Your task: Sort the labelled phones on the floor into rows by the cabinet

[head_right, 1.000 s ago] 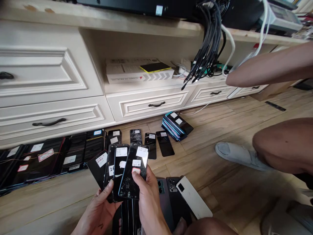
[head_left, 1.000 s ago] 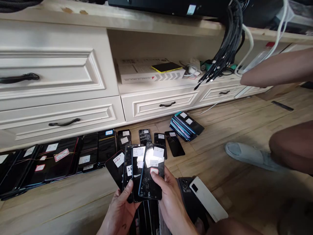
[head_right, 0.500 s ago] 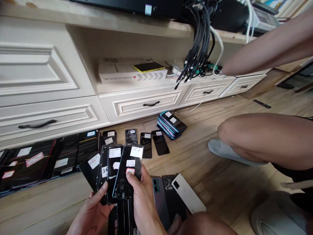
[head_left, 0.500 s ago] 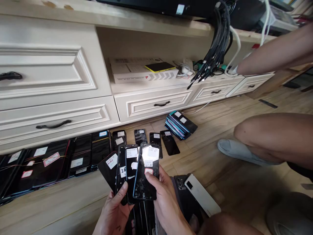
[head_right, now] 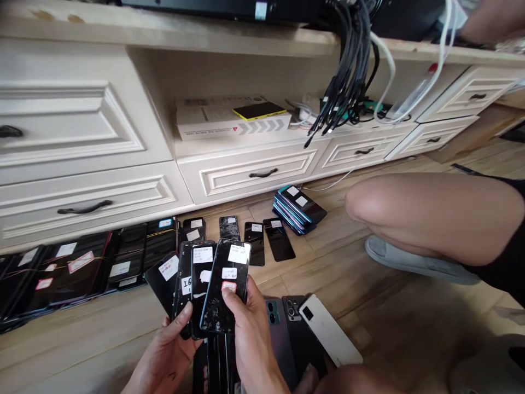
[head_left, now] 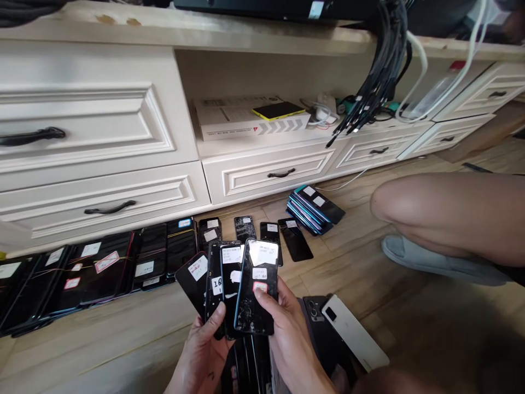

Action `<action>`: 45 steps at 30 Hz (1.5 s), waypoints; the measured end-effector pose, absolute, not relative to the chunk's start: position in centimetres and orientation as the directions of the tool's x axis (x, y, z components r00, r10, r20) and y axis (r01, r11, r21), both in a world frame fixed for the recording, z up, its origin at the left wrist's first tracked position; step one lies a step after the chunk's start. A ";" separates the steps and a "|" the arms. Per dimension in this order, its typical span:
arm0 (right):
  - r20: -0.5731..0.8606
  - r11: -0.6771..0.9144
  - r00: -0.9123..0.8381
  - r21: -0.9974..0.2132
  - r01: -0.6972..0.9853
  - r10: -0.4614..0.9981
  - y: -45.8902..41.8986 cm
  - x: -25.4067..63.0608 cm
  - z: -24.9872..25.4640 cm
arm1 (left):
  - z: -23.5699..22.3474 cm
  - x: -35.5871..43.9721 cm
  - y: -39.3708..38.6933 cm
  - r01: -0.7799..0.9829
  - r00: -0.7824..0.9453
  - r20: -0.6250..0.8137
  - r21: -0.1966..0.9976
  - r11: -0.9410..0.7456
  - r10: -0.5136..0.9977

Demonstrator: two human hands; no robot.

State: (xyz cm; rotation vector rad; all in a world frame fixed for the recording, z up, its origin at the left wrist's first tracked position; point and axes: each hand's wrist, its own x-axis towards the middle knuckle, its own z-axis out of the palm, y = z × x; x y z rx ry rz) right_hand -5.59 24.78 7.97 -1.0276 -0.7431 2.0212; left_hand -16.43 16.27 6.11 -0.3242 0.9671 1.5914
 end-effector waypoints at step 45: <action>-0.403 -0.555 -0.422 -0.756 -0.346 0.812 24.6 -5.4 7.4 | 5.0 -17.1 16.0 -0.928 -0.244 -0.703 0.369 0.050 0.668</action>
